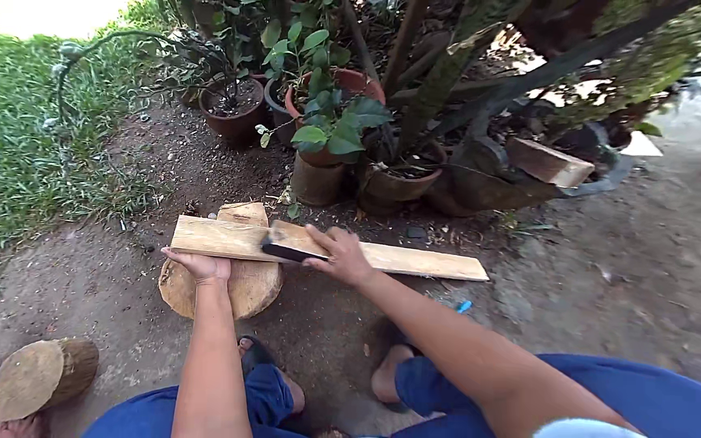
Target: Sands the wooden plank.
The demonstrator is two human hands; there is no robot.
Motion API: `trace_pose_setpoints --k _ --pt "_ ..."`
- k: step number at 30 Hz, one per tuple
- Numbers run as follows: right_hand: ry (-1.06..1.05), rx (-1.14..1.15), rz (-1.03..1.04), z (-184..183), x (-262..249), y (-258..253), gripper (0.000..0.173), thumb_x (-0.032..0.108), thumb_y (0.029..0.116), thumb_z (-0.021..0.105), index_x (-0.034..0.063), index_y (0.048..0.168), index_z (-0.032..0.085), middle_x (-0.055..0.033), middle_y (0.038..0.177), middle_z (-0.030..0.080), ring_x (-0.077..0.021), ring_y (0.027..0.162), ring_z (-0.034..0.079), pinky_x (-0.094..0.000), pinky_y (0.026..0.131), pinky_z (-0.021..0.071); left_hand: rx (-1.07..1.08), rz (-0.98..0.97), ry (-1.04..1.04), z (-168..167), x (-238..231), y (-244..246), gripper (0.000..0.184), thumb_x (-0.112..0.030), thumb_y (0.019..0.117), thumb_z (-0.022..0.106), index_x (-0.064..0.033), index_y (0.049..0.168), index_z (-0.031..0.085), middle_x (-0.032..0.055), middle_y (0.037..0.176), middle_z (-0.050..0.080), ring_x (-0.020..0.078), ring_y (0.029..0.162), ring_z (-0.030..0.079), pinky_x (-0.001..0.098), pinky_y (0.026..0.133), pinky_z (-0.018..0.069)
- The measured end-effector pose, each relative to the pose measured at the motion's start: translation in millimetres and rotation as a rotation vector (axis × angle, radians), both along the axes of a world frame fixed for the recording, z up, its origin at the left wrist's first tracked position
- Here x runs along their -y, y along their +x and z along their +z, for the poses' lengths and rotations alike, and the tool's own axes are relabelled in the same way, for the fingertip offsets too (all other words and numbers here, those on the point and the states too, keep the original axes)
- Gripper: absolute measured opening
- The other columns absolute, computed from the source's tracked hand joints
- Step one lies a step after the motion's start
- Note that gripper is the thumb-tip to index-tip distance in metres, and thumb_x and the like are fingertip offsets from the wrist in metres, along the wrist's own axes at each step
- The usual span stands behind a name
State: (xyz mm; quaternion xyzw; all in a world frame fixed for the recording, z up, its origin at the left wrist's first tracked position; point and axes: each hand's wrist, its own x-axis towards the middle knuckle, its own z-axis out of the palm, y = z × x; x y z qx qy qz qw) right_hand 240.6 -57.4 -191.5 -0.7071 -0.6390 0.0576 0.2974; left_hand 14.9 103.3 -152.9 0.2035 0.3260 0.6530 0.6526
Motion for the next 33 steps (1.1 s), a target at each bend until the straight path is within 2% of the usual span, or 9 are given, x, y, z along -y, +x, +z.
trace_pose_setpoints --k 5,7,10,14,19,22,26,30,33 --pt "-0.223 -0.046 -0.217 -31.6 75.9 74.2 0.094 0.079 0.0882 0.049 0.0099 0.151 0.053 -0.0360 0.128 0.061 -0.0583 0.116 0.058 -0.0780 0.095 0.0390 -0.019 -0.016 0.008 0.7 2.7 -1.5 0.098 -0.078 0.0886 -0.015 -0.0211 0.155 0.028 0.0104 0.153 0.043 0.0277 0.138 0.045 0.0558 0.111 0.0393" --pt "-0.252 -0.080 -0.237 -26.9 75.6 72.9 0.093 0.075 0.0894 0.053 0.0049 0.151 0.052 -0.0370 0.130 0.060 -0.0583 0.119 0.057 -0.0767 0.098 0.0373 -0.029 -0.017 0.007 1.4 2.9 -1.4 0.098 -0.078 0.0888 -0.016 -0.0207 0.156 0.027 0.0102 0.155 0.041 0.0275 0.140 0.044 0.0557 0.113 0.0377" --pt "-0.156 -0.107 -0.234 -11.2 47.0 41.5 0.086 0.066 0.0904 0.061 0.0008 0.146 0.056 -0.0368 0.124 0.063 -0.0570 0.114 0.060 -0.0751 0.097 0.0406 -0.036 -0.005 0.000 2.8 2.2 0.5 0.098 -0.078 0.0887 -0.016 -0.0208 0.155 0.028 0.0103 0.154 0.042 0.0265 0.140 0.044 0.0552 0.112 0.0386" --pt "0.003 -0.099 -0.116 22.8 -30.3 -33.3 0.077 0.062 0.0888 0.067 0.0080 0.143 0.062 -0.0322 0.114 0.067 -0.0525 0.107 0.063 -0.0720 0.092 0.0457 -0.036 -0.005 -0.008 4.0 3.1 -0.4 0.098 -0.078 0.0887 -0.016 -0.0206 0.155 0.029 0.0103 0.153 0.043 0.0272 0.139 0.044 0.0563 0.112 0.0389" --pt "-0.184 -0.145 0.061 97.6 -137.5 -132.8 0.076 0.061 0.0919 0.067 0.0241 0.155 0.048 -0.0281 0.136 0.060 -0.0475 0.126 0.056 -0.0696 0.102 0.0406 -0.014 -0.049 0.088 2.3 2.2 -1.1 0.099 -0.074 0.0898 -0.018 -0.0183 0.152 0.035 0.0081 0.148 0.049 0.0226 0.134 0.050 0.0491 0.110 0.0429" --pt "-0.303 -0.142 0.091 123.2 -153.6 -152.2 0.076 0.060 0.0953 0.063 0.0288 0.160 0.040 -0.0240 0.143 0.055 -0.0431 0.130 0.052 -0.0660 0.103 0.0397 0.026 -0.044 0.076 5.4 2.1 -1.0 0.096 -0.073 0.0916 -0.016 -0.0171 0.145 0.040 0.0068 0.139 0.054 0.0197 0.127 0.053 0.0463 0.106 0.0458" --pt "-0.203 -0.135 0.052 91.9 -111.2 -107.4 0.073 0.057 0.0935 0.067 0.0274 0.157 0.046 -0.0271 0.137 0.060 -0.0474 0.126 0.056 -0.0704 0.100 0.0406 0.024 -0.062 0.037 1.2 2.0 -2.9 0.096 -0.077 0.0903 -0.014 -0.0205 0.154 0.032 0.0071 0.152 0.045 0.0244 0.138 0.046 0.0534 0.112 0.0396" --pt "-0.189 -0.071 -0.118 19.6 -22.3 -9.1 0.077 0.065 0.0907 0.065 0.0280 0.156 0.048 -0.0291 0.129 0.063 -0.0510 0.118 0.060 -0.0737 0.094 0.0435 0.029 -0.035 -0.006 3.0 3.9 -2.1 0.093 -0.077 0.0920 -0.009 -0.0211 0.154 0.031 0.0092 0.152 0.045 0.0275 0.138 0.046 0.0594 0.111 0.0383" --pt "-0.207 -0.103 -0.239 -32.0 59.8 66.0 0.081 0.066 0.0893 0.066 0.0181 0.154 0.051 -0.0334 0.128 0.061 -0.0553 0.117 0.059 -0.0765 0.094 0.0429 0.027 -0.034 -0.006 3.4 3.2 -1.4 0.093 -0.077 0.0918 -0.010 -0.0211 0.154 0.031 0.0098 0.152 0.045 0.0276 0.138 0.046 0.0587 0.111 0.0384"
